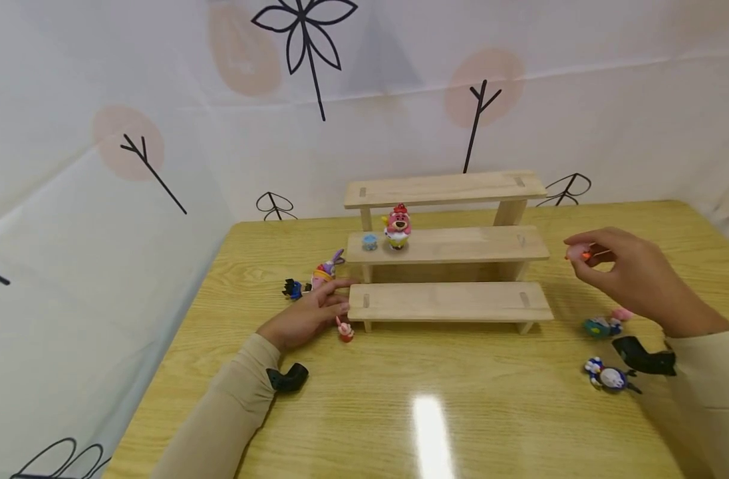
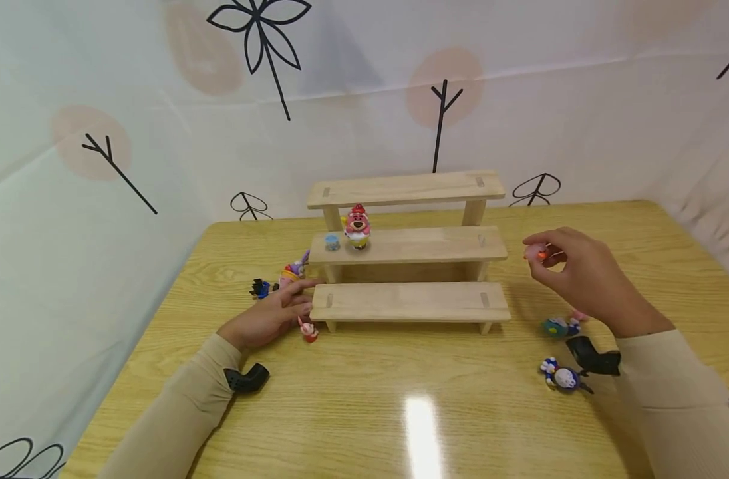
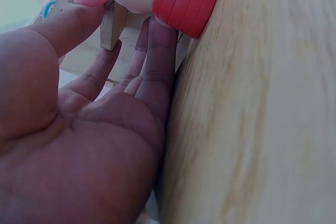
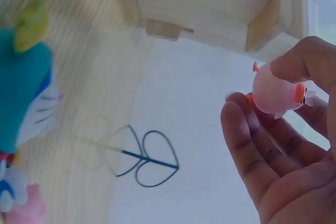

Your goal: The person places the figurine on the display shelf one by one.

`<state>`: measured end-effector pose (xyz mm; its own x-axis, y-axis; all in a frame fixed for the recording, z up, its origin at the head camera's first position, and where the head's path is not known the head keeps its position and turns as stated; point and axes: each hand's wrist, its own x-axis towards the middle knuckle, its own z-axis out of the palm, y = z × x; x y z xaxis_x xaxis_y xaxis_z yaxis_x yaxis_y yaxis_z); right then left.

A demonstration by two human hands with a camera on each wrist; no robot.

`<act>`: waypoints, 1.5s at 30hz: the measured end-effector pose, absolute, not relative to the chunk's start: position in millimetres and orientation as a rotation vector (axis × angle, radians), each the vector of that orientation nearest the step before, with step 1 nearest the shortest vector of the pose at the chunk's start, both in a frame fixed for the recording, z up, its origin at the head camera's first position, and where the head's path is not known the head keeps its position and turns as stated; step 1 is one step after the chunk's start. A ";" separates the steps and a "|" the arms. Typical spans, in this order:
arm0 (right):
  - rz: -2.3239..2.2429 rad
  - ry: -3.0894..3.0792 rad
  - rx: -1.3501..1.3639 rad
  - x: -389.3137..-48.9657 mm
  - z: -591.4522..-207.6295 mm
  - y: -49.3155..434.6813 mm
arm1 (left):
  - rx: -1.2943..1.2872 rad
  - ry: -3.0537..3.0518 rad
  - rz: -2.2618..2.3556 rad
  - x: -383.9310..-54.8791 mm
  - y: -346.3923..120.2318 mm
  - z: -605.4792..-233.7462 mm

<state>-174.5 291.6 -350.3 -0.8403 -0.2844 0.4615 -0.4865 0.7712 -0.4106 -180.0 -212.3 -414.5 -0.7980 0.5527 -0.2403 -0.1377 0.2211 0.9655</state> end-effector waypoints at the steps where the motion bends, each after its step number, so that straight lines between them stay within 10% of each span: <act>1: 0.749 -2.575 0.591 -174.0 -349.2 289.8 | 0.381 1.947 1.627 -179.9 -212.6 -414.4; 45: 0.907 -2.314 0.729 -169.8 -330.6 196.6 | 0.378 1.961 1.615 -178.8 -211.7 -410.4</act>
